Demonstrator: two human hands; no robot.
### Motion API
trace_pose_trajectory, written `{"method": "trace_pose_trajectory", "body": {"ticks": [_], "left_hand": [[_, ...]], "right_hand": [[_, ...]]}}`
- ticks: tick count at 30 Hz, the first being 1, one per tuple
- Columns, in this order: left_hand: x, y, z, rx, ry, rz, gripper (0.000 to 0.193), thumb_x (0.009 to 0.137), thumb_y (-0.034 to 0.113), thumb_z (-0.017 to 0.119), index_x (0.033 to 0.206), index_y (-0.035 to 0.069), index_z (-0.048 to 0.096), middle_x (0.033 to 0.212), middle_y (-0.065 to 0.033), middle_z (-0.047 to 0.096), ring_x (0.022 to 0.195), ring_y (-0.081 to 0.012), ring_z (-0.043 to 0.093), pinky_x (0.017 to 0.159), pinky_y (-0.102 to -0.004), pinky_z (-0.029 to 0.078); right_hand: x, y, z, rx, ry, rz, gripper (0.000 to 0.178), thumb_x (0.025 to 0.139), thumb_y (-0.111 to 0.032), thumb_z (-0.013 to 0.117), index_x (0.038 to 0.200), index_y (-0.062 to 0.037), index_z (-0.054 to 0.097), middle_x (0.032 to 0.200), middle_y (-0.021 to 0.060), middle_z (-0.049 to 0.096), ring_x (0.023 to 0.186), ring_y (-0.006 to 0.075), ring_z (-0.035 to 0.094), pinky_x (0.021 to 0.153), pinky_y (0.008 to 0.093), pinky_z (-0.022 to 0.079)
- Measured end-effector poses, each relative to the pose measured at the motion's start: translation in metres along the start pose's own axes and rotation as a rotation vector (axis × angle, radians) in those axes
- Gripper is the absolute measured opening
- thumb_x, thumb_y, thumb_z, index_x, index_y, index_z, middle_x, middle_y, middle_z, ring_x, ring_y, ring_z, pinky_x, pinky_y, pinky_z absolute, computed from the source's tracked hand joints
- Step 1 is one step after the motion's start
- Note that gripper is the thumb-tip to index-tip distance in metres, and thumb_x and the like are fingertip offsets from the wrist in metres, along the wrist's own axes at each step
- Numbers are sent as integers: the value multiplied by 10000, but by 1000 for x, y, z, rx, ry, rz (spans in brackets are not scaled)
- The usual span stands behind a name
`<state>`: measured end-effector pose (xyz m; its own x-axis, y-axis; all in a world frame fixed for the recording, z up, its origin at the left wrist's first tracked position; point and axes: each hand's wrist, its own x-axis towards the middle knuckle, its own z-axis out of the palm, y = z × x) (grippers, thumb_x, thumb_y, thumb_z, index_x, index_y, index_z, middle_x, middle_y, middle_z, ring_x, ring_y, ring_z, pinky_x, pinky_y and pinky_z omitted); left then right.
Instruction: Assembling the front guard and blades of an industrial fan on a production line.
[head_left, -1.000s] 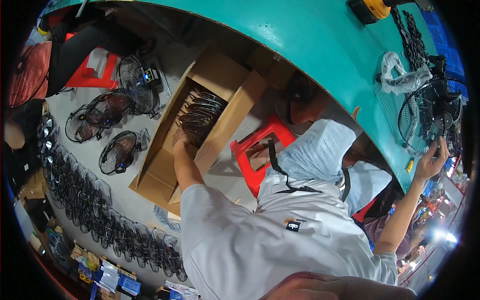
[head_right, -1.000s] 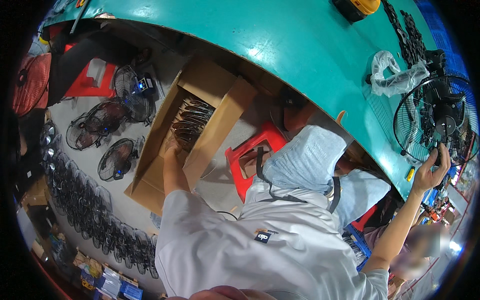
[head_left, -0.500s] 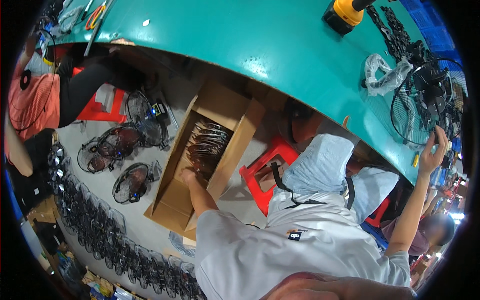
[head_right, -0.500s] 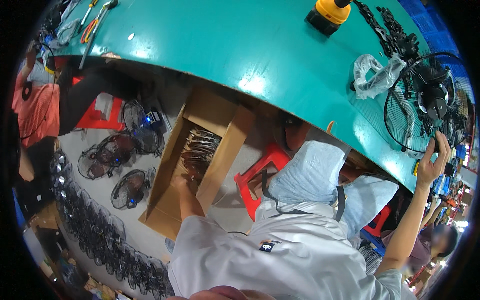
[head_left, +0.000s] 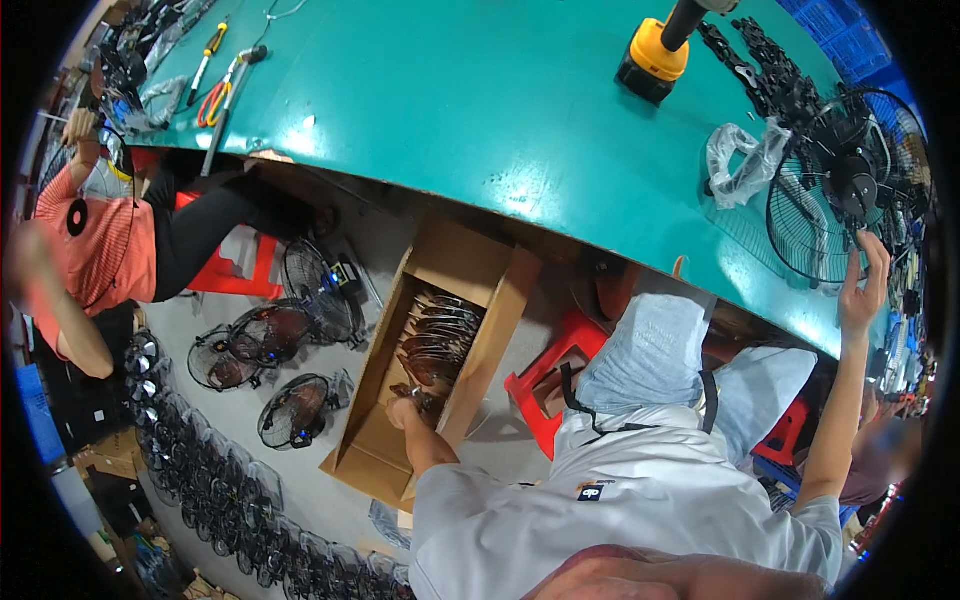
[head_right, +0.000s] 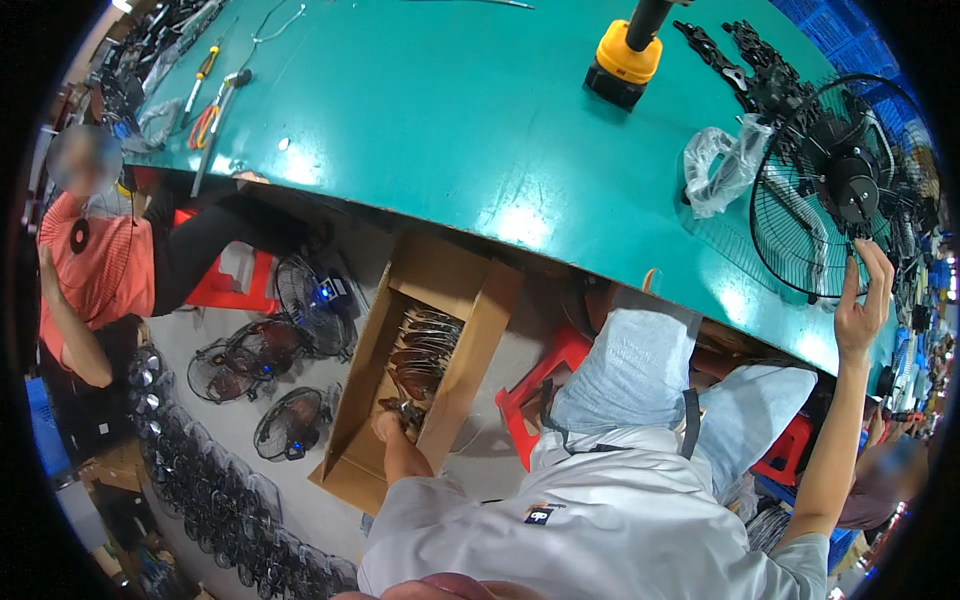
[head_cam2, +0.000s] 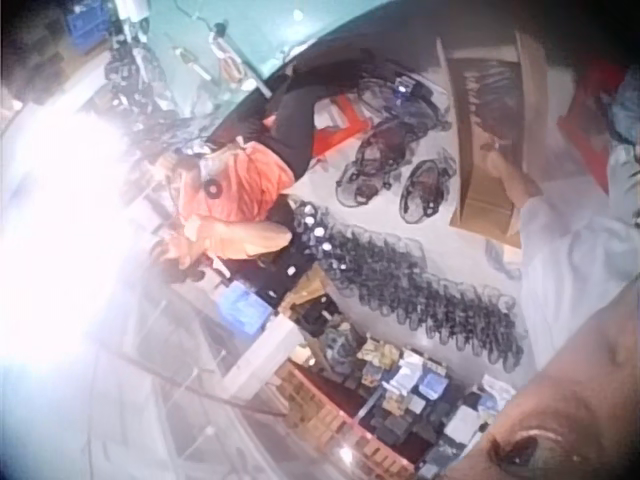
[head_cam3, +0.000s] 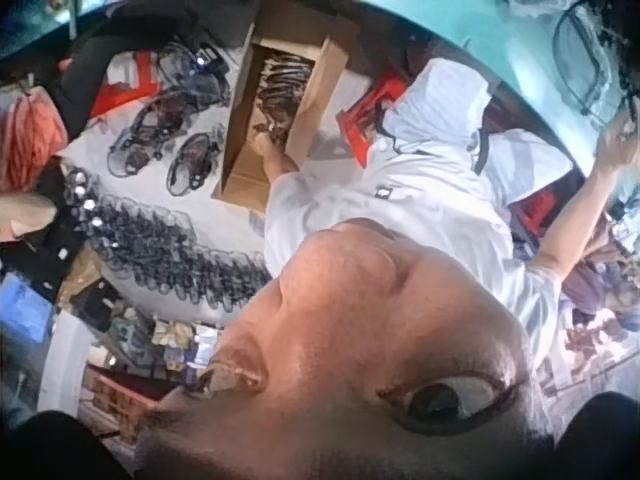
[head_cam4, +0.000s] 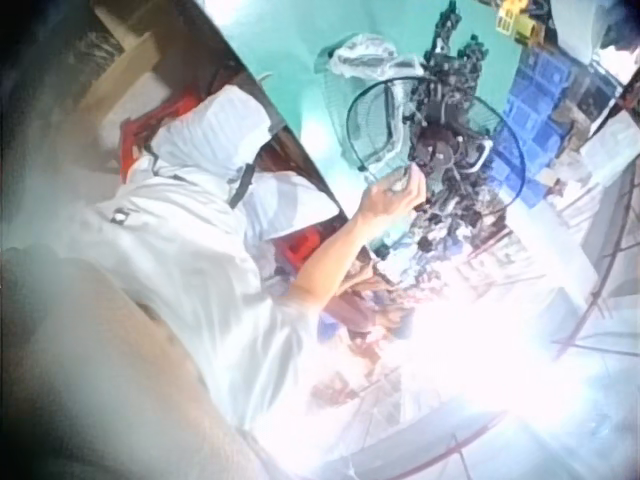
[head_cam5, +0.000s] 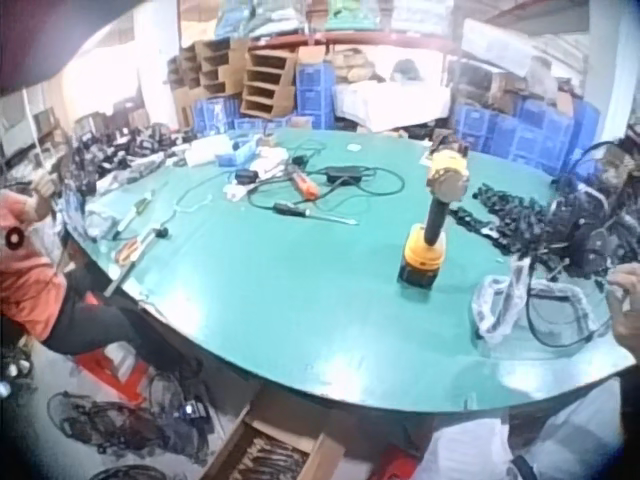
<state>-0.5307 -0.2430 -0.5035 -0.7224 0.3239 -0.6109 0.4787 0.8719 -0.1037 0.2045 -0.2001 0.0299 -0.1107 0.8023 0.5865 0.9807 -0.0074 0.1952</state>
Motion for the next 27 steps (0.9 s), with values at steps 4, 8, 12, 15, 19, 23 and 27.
{"method": "trace_pose_trajectory", "body": {"ticks": [4, 8, 12, 15, 19, 23, 27], "left_hand": [[-81, 1, -77, 161, 283, 169, 323, 937, 282, 581, 884, 20, 762, 904, -145, 762, 881, -293, 750, 750, -401, 589], [-117, 3, -121, 456, 280, 457, 300, 980, 205, 512, 906, 59, 764, 939, -162, 753, 895, -312, 742, 785, -424, 598], [-140, -7, -190, 661, 476, 739, 220, 965, 201, 514, 923, 49, 668, 920, -162, 694, 862, -340, 706, 747, -473, 562], [-228, 34, -282, 601, 613, 905, 201, 930, 197, 529, 933, 27, 637, 906, -201, 680, 871, -398, 681, 753, -500, 544], [-332, 85, -373, 408, 582, 1065, 171, 883, 125, 529, 843, 21, 659, 837, -260, 676, 797, -456, 673, 700, -545, 528], [-441, 112, -415, 77, 210, 1143, 135, 907, 51, 600, 843, -67, 601, 684, -149, 620, 651, -196, 675, 623, -340, 528], [-499, 132, -429, -207, -180, 1332, 177, 973, 92, 593, 845, -30, 584, 757, -59, 653, 681, -130, 637, 643, -290, 535]], "right_hand": [[3, -5, 8, 116, 78, -6, 281, 927, 66, 630, 1199, -2, 632, 1172, 152, 661, 1092, 302, 639, 949, 396, 501], [-4, -5, 3, 204, 131, 40, 285, 915, 76, 634, 1189, -3, 634, 1155, 160, 665, 1079, 301, 642, 948, 388, 499], [4, -13, 6, 361, 179, -24, 315, 894, 90, 650, 1197, 14, 611, 1147, 156, 671, 1072, 300, 647, 954, 380, 495], [-13, -19, 4, 457, 297, 58, 316, 893, 100, 644, 1192, 12, 595, 1161, 150, 674, 1091, 273, 643, 967, 363, 491], [-40, -37, 21, 712, 371, 166, 285, 925, 69, 616, 1204, 20, 589, 1149, 144, 671, 1094, 248, 629, 990, 350, 476], [-61, -74, 24, 961, 234, 267, 258, 912, 18, 634, 1169, 15, 606, 1136, 147, 659, 1052, 260, 628, 943, 361, 484], [-64, -105, 6, 1051, 158, 204, 351, 828, 9, 725, 1164, -11, 625, 1114, 156, 663, 1022, 316, 638, 890, 380, 512]]}}
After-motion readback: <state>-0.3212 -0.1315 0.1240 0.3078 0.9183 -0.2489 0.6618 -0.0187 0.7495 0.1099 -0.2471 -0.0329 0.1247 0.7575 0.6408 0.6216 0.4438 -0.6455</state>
